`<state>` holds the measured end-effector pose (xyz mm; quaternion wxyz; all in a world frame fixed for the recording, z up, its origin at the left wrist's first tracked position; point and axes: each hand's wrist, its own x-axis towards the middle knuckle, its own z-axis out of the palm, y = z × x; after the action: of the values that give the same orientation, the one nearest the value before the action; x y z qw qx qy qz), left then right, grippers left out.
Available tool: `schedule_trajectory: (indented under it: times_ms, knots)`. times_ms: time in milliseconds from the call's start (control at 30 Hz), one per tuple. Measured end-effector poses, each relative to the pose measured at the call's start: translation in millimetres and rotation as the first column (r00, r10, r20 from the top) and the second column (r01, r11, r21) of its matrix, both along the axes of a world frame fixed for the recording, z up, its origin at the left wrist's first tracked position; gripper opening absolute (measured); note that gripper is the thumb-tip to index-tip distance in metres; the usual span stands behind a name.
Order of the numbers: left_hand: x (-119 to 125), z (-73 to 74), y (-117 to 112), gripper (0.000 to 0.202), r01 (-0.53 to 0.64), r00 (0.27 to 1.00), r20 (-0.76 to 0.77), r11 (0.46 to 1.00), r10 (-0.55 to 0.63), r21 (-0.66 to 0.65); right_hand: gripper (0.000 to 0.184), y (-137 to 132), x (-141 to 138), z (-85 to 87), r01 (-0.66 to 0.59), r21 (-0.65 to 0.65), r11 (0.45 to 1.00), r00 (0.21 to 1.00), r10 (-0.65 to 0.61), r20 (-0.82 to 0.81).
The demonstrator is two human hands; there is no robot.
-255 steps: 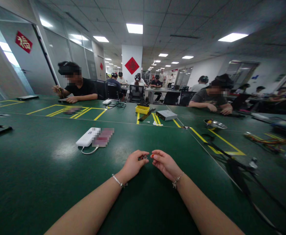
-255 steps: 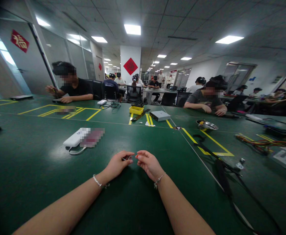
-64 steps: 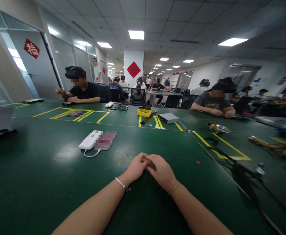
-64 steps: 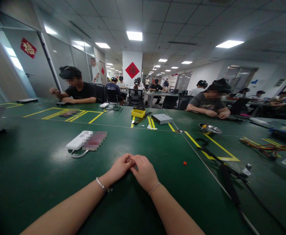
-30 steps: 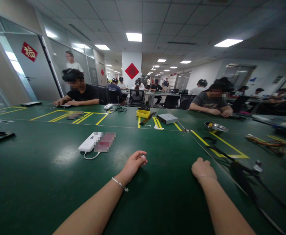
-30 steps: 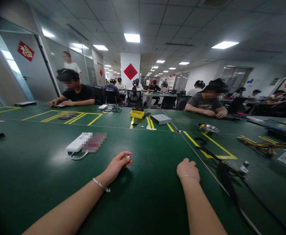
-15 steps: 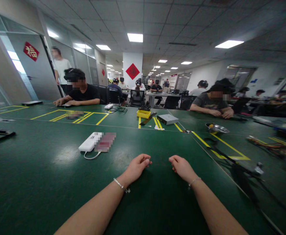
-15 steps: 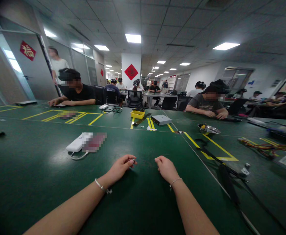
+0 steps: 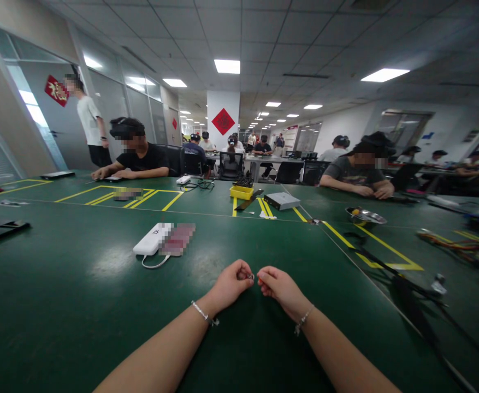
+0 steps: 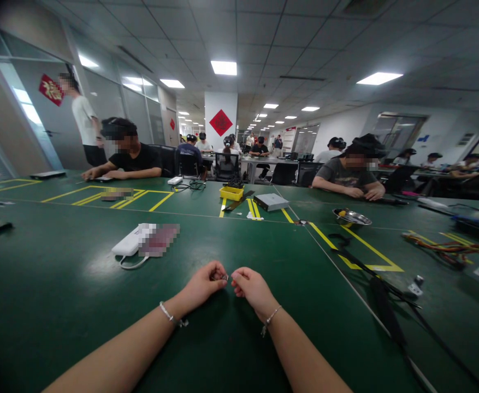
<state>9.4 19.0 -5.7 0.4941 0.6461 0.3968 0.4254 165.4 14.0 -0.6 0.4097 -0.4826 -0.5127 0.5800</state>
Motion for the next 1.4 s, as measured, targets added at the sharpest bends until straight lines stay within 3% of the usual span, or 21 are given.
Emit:
schedule_trajectory:
  times_ms: [167, 400, 533, 733, 900, 1200, 1400]
  knots:
    - [0.1, 0.9, -0.8, 0.015, -0.012, 0.999, -0.047, 1.0, 0.012, 0.007, 0.021, 0.5, 1.7, -1.0, -0.01, -0.017, 1.0, 0.998, 0.009, -0.067]
    - [0.8, 0.6, -0.7, 0.02, 0.051, 0.998, 0.024, 0.999, -0.051, -0.015, 0.02, 0.8, 4.6, 0.2, -0.055, -0.034, 0.998, 0.991, 0.05, -0.123]
    - [0.5, 3.2, -1.6, 0.03, -0.001, 1.0, -0.029, 0.999, 0.0, -0.036, 0.021, 0.0, 4.0, 0.7, -0.049, -0.045, 0.998, 0.987, 0.041, -0.156]
    - [0.8, -1.5, 0.6, 0.022, -0.013, 1.0, -0.009, 1.0, 0.013, 0.0, 0.026, -0.6, 6.2, 3.1, -0.051, -0.109, 0.993, 0.978, 0.028, -0.205]
    - [1.9, -4.8, 1.8, 0.027, -0.027, 0.999, 0.025, 1.0, 0.028, -0.011, 0.027, 0.0, 9.6, 5.2, -0.087, -0.101, 0.991, 0.971, 0.061, -0.233]
    - [-0.1, 1.6, -2.1, 0.016, -0.08, 0.978, -0.183, 0.992, 0.097, 0.095, 0.024, -1.7, 4.4, 4.8, -0.123, -0.064, 0.99, 0.99, 0.118, -0.076]
    - [-0.8, 1.6, -2.5, 0.016, -0.031, 0.98, -0.193, 0.994, 0.051, 0.107, 0.027, -2.1, 7.7, 4.9, -0.145, -0.07, 0.987, 0.974, 0.13, -0.187]
